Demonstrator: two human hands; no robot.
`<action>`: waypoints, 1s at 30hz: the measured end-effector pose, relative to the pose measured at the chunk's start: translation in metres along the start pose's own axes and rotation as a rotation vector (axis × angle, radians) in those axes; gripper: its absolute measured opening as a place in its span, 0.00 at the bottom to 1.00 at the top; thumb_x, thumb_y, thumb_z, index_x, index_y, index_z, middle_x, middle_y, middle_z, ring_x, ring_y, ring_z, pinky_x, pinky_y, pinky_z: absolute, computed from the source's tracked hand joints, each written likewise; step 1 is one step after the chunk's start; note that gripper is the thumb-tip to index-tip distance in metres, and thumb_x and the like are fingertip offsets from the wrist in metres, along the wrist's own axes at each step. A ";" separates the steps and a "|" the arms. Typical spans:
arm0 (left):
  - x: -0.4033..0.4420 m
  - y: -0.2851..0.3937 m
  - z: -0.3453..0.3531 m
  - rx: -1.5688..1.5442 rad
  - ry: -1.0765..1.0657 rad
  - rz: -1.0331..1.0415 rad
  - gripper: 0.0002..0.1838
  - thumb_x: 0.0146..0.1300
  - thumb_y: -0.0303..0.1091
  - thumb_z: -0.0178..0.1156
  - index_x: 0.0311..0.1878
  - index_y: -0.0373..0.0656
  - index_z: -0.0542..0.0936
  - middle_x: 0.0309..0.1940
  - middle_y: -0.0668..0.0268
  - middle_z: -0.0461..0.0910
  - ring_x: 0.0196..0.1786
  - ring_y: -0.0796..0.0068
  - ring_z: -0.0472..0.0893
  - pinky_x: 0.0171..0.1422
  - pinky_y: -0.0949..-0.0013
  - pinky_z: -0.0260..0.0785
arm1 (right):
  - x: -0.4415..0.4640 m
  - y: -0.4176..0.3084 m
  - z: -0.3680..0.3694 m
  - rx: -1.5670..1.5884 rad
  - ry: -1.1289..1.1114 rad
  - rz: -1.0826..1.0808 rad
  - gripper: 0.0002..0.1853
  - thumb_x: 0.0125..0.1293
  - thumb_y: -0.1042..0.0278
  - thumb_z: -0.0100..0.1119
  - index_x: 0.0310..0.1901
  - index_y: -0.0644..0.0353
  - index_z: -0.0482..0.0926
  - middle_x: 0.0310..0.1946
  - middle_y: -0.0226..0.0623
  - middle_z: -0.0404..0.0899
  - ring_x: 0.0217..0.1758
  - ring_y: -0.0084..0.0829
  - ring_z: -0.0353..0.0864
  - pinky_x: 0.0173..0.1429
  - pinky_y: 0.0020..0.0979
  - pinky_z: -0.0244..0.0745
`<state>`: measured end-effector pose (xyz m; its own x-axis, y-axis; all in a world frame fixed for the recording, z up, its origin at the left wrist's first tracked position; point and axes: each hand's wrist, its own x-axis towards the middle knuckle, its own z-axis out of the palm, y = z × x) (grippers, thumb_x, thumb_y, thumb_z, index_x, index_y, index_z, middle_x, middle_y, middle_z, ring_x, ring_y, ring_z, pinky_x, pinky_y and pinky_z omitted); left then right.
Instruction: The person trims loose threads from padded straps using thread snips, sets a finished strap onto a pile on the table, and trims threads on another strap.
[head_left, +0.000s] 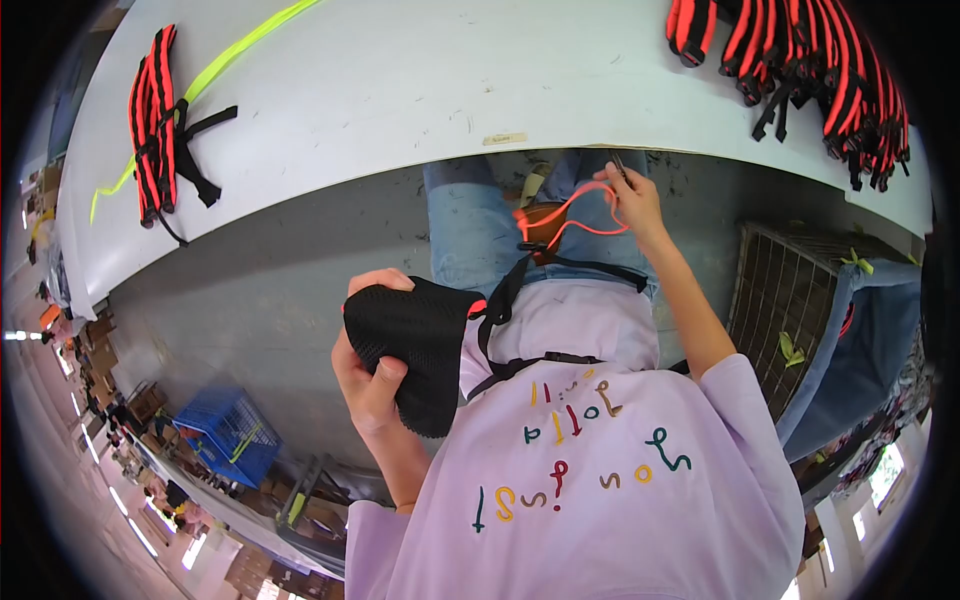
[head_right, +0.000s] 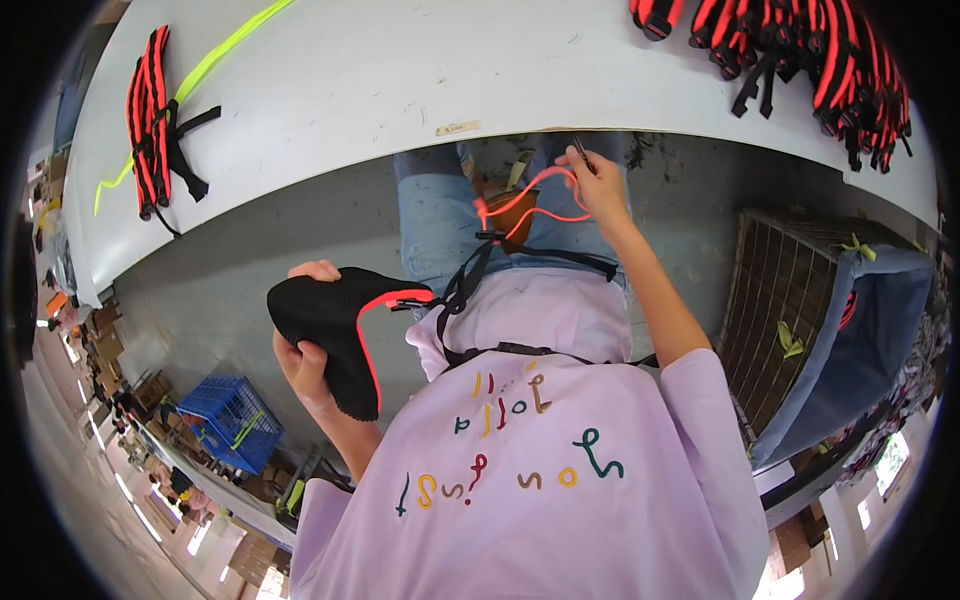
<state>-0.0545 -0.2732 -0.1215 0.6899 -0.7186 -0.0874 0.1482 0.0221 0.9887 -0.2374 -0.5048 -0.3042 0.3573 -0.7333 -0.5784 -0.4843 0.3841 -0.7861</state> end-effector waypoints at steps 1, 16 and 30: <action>0.001 0.001 0.002 -0.002 -0.016 -0.012 0.31 0.51 0.52 0.65 0.41 0.28 0.75 0.50 0.54 0.68 0.48 0.67 0.71 0.51 0.68 0.64 | -0.004 0.001 -0.007 -0.032 -0.010 0.034 0.20 0.66 0.50 0.50 0.32 0.59 0.81 0.14 0.24 0.69 0.15 0.16 0.62 0.21 0.23 0.55; 0.018 0.004 0.030 0.070 -0.095 -0.197 0.22 0.59 0.34 0.59 0.53 0.34 0.67 0.43 0.67 0.71 0.45 0.81 0.72 0.50 0.77 0.65 | -0.056 -0.103 -0.100 0.031 0.310 -0.431 0.14 0.69 0.60 0.49 0.36 0.63 0.76 0.20 0.22 0.68 0.19 0.11 0.58 0.23 0.18 0.52; 0.030 0.015 0.038 0.010 -0.056 -0.206 0.20 0.60 0.34 0.59 0.52 0.31 0.69 0.48 0.66 0.67 0.47 0.79 0.71 0.51 0.76 0.65 | -0.076 -0.190 -0.052 0.415 -0.199 -0.387 0.21 0.71 0.53 0.44 0.31 0.64 0.75 0.15 0.16 0.51 0.15 0.10 0.46 0.19 0.20 0.40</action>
<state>-0.0581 -0.3209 -0.1043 0.6053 -0.7445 -0.2816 0.2753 -0.1362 0.9517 -0.2144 -0.5514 -0.0998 0.6075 -0.7599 -0.2313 0.0488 0.3263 -0.9440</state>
